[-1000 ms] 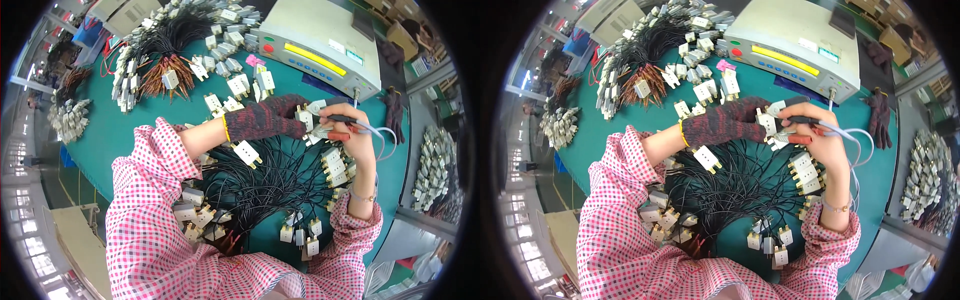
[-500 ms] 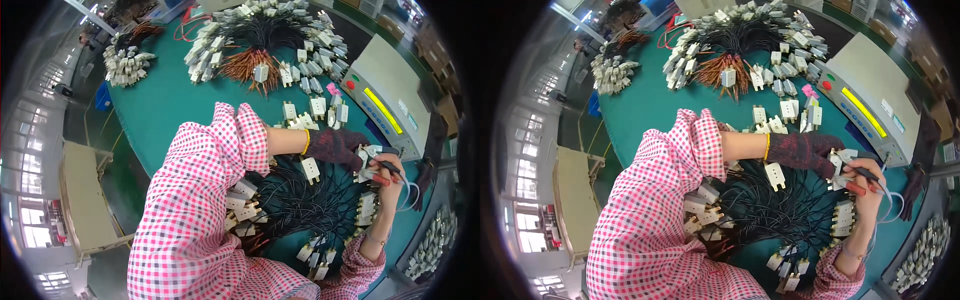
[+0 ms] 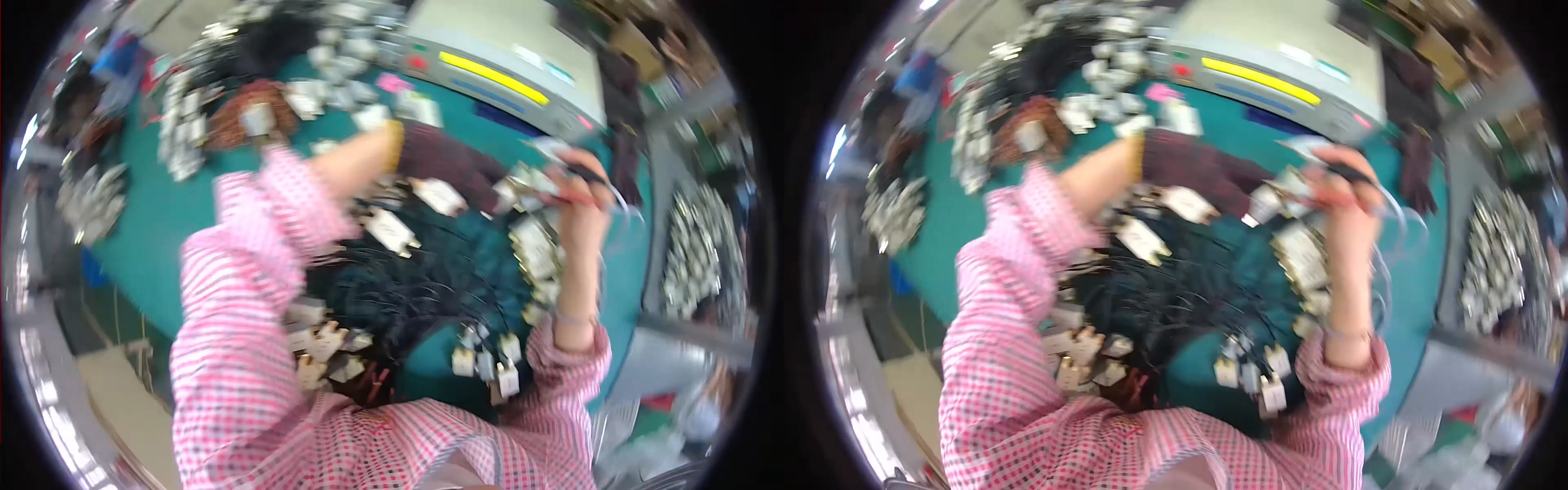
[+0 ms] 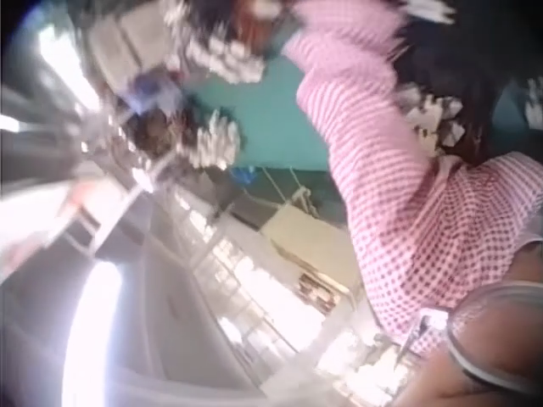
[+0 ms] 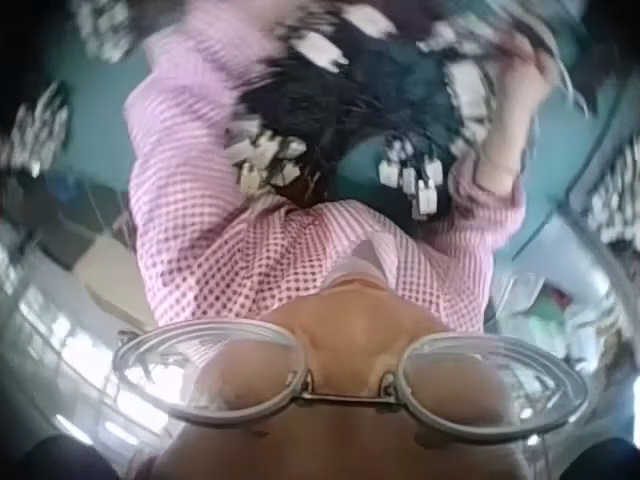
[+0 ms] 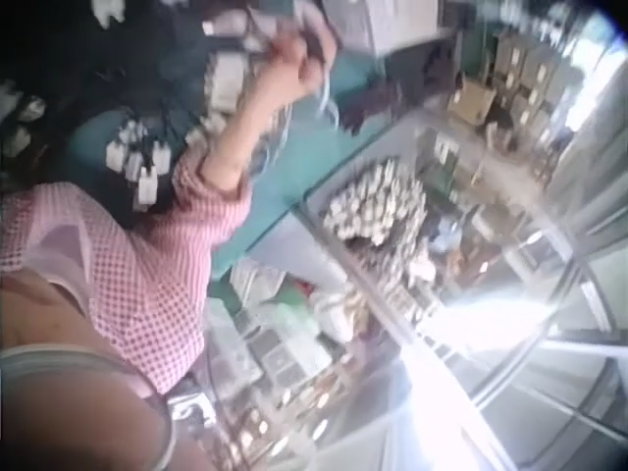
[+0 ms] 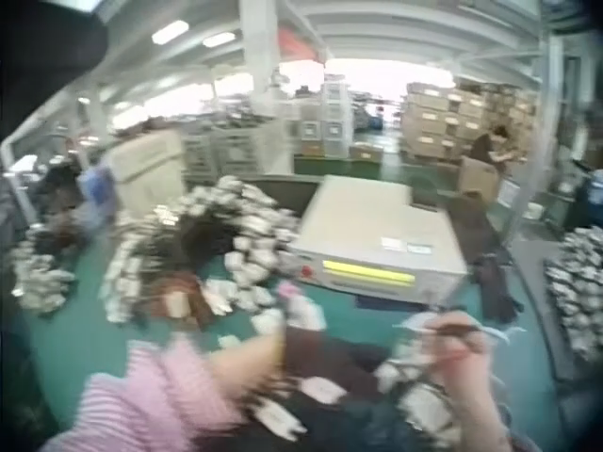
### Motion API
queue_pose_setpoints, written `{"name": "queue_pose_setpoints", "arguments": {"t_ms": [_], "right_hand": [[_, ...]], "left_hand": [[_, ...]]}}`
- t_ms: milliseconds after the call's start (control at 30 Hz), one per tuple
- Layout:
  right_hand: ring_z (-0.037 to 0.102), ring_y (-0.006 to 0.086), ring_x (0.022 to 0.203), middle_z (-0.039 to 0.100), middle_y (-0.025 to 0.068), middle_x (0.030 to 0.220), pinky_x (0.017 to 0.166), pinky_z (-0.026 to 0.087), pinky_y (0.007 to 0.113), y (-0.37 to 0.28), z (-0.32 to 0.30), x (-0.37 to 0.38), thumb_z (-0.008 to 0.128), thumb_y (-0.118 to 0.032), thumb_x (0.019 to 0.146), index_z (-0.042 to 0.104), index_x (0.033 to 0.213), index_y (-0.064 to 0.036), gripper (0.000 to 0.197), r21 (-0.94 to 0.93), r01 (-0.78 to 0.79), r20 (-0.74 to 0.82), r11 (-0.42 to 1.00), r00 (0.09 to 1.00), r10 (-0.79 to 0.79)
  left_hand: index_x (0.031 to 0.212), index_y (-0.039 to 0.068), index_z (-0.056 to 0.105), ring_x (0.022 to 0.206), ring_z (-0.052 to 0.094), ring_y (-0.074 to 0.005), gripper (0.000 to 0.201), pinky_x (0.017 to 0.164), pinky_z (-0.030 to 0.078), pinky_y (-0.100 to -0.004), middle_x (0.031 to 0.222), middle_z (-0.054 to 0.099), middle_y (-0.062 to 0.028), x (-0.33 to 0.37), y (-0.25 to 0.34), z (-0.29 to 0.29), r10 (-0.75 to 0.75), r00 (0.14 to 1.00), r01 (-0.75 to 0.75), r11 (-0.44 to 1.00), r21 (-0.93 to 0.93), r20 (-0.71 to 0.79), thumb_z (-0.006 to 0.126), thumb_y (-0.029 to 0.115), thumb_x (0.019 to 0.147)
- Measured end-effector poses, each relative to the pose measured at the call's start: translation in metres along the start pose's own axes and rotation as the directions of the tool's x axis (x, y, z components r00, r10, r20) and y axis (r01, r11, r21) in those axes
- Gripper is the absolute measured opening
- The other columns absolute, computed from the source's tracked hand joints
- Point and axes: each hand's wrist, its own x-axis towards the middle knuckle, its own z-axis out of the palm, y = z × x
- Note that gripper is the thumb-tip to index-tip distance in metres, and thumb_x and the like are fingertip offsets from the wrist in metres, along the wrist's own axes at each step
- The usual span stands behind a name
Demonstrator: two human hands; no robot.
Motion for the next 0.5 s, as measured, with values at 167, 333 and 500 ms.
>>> {"name": "queue_pose_setpoints", "arguments": {"t_ms": [167, 333, 500], "right_hand": [[0.061, 0.0169, 0.072, 0.060, 0.0108, 0.089, 0.058, 0.052, 0.023, -0.008, 0.009, -0.015, 0.049, -0.006, 0.081, 0.056, 0.104, -0.0011, 0.025, 0.072, 0.013, -0.151, 0.997, 0.989, -0.002], [0.060, 0.0142, 0.075, 0.061, 0.0113, 0.088, 0.062, 0.047, 0.021, 0.005, -0.002, -0.018, 0.046, -0.004, 0.083, 0.055, 0.107, -0.0014, 0.026, 0.120, 0.001, 0.020, 0.993, 1.000, -0.003], [0.061, 0.0139, 0.081, 0.062, 0.0094, 0.092, 0.068, 0.047, 0.021, -0.015, 0.023, -0.030, 0.047, -0.003, 0.087, 0.055, 0.107, -0.0011, 0.022, 0.150, -0.039, 0.171, 0.988, 0.985, 0.013]], "left_hand": [[0.107, 0.004, 0.056, 0.079, 0.058, -0.0127, 0.044, 0.069, 0.047, -0.0299, 0.088, 0.061, -0.0056, 0.023, -0.010, 0.019, 0.118, 0.992, -0.117, 0.993, 0.030, -0.048, 0.067, 0.033, 0.077], [0.106, 0.005, 0.057, 0.078, 0.060, -0.0134, 0.041, 0.067, 0.049, -0.0317, 0.088, 0.063, -0.0061, -0.017, 0.003, 0.034, 0.048, 0.950, -0.108, 0.977, -0.184, -0.307, 0.069, 0.029, 0.075], [0.094, 0.004, 0.060, 0.077, 0.058, -0.0145, 0.026, 0.068, 0.047, -0.0288, 0.085, 0.059, -0.0059, -0.027, -0.026, 0.027, 0.207, 0.868, -0.299, 0.944, -0.141, -0.452, 0.061, 0.027, 0.082]]}}
